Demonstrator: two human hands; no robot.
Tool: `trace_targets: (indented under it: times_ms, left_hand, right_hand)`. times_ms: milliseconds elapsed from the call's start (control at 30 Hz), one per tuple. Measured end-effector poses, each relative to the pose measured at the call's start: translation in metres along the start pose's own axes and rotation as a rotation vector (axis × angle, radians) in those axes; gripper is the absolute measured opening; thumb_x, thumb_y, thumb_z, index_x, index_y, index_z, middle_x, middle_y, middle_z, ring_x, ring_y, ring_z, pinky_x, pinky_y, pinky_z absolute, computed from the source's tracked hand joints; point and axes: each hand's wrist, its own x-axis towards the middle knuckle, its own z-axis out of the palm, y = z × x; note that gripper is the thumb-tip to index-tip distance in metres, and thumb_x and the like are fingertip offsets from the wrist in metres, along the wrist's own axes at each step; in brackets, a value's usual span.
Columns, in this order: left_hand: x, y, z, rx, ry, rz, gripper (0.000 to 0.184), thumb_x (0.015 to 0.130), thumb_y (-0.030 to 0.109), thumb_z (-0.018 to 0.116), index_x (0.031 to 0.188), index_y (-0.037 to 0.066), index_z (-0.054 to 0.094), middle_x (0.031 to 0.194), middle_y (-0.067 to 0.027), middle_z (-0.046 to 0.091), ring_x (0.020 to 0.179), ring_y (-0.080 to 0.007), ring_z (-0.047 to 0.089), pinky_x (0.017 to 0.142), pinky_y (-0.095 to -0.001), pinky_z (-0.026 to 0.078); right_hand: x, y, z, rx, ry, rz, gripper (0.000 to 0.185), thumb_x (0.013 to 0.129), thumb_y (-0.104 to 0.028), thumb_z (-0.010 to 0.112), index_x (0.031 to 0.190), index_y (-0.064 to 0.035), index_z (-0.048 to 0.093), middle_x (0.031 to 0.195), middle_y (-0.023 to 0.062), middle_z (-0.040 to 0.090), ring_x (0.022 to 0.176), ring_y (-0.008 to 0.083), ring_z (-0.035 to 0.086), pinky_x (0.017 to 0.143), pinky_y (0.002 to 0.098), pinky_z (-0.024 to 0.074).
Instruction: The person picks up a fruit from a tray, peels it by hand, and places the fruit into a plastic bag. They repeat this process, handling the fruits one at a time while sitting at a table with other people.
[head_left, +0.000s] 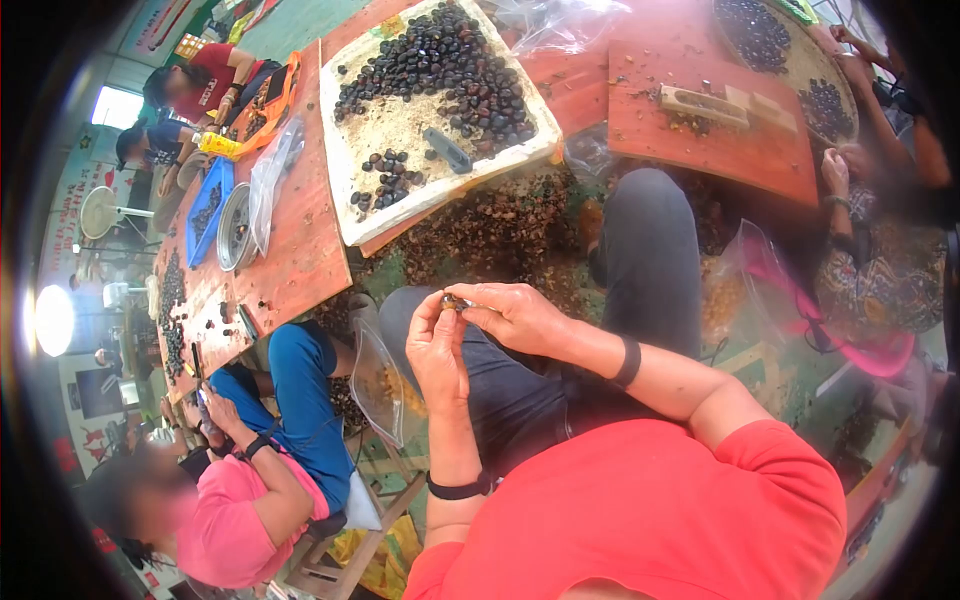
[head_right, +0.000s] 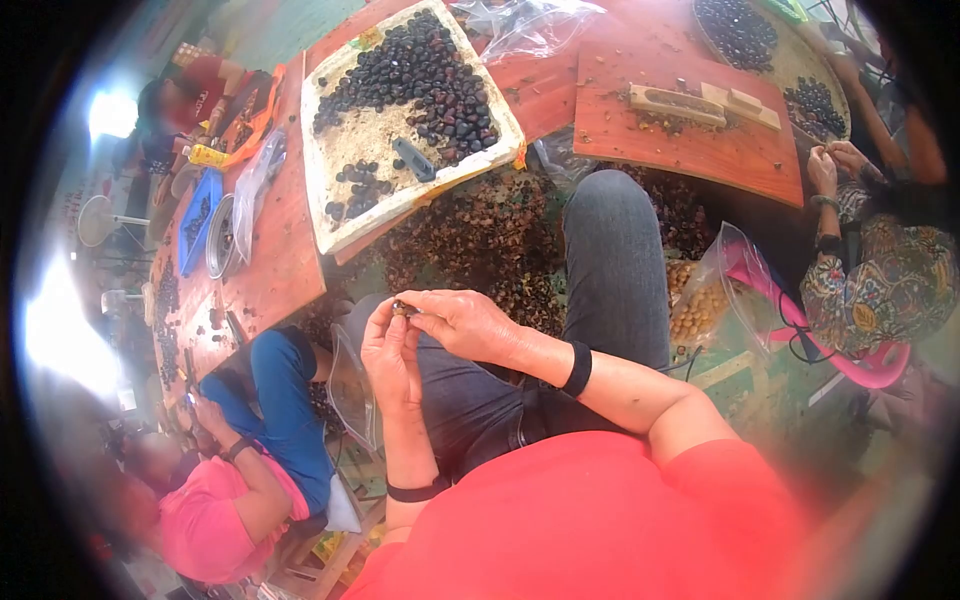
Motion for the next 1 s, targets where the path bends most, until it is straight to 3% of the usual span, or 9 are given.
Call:
trace_targets:
  times_ms: [233, 333, 400, 500, 700, 933, 1000]
  left_hand:
    - [-0.003, 0.004, 0.006, 0.083, -0.040, 0.037, 0.023, 0.091, 0.001, 0.058, 0.114, -0.001, 0.057, 0.107, -0.0068, 0.062, 0.095, -0.0131, 0.061, 0.084, -0.0260, 0.053]
    - [0.001, 0.006, 0.005, 0.003, 0.002, 0.023, 0.024, 0.090, -0.001, 0.059, 0.114, -0.002, 0.057, 0.106, -0.0067, 0.062, 0.094, -0.0130, 0.061, 0.082, -0.0256, 0.053]
    - [0.001, 0.006, 0.002, 0.026, -0.010, 0.019, 0.025, 0.089, -0.002, 0.060, 0.114, -0.002, 0.057, 0.106, -0.0069, 0.062, 0.093, -0.0128, 0.061, 0.082, -0.0253, 0.052]
    - [0.000, 0.008, 0.002, 0.076, 0.004, 0.041, 0.026, 0.089, -0.003, 0.060, 0.115, -0.002, 0.057, 0.104, -0.0070, 0.062, 0.092, -0.0127, 0.060, 0.082, -0.0247, 0.051]
    - [0.001, 0.013, 0.000, 0.282, -0.014, 0.139, 0.024, 0.089, -0.002, 0.059, 0.113, -0.002, 0.059, 0.105, -0.0066, 0.063, 0.093, -0.0130, 0.061, 0.083, -0.0260, 0.052]
    - [-0.001, 0.011, 0.002, 0.333, -0.015, 0.155, 0.025, 0.090, -0.001, 0.059, 0.115, -0.004, 0.059, 0.106, -0.0071, 0.062, 0.096, -0.0136, 0.060, 0.087, -0.0282, 0.051]
    - [-0.001, 0.008, 0.003, 0.330, 0.003, 0.172, 0.025, 0.090, 0.000, 0.059, 0.115, -0.004, 0.059, 0.107, -0.0072, 0.062, 0.097, -0.0139, 0.059, 0.087, -0.0285, 0.051]
  right_hand:
    - [-0.002, 0.012, 0.007, 0.192, 0.061, 0.126, 0.033, 0.091, -0.012, 0.057, 0.123, -0.0027, 0.058, 0.108, 0.0205, 0.065, 0.099, 0.0279, 0.066, 0.082, 0.0335, 0.0510]
    - [0.002, -0.004, -0.004, 0.303, -0.001, 0.161, 0.036, 0.091, -0.014, 0.058, 0.125, -0.0022, 0.057, 0.105, 0.0223, 0.065, 0.098, 0.0266, 0.067, 0.080, 0.0341, 0.0512]
    - [0.005, -0.019, -0.014, 0.116, -0.214, 0.304, 0.039, 0.090, -0.017, 0.060, 0.126, -0.0028, 0.055, 0.104, 0.0223, 0.066, 0.095, 0.0299, 0.067, 0.079, 0.0360, 0.0517]
    - [0.003, -0.008, -0.008, 0.056, -0.126, 0.122, 0.042, 0.089, -0.020, 0.062, 0.127, -0.0033, 0.055, 0.103, 0.0219, 0.066, 0.093, 0.0333, 0.067, 0.077, 0.0381, 0.0520]
    - [0.000, -0.002, -0.008, -0.012, -0.093, 0.038, 0.038, 0.089, -0.017, 0.061, 0.124, -0.0029, 0.057, 0.109, 0.0210, 0.065, 0.097, 0.0341, 0.065, 0.080, 0.0393, 0.0519]
    - [-0.002, -0.003, 0.001, 0.080, -0.002, 0.043, 0.035, 0.091, -0.014, 0.059, 0.123, -0.0010, 0.058, 0.114, 0.0213, 0.063, 0.104, 0.0332, 0.063, 0.085, 0.0372, 0.0513]
    - [-0.003, -0.006, 0.002, 0.193, -0.013, 0.169, 0.033, 0.093, -0.014, 0.057, 0.123, 0.0006, 0.057, 0.118, 0.0200, 0.063, 0.109, 0.0301, 0.062, 0.089, 0.0353, 0.0497]
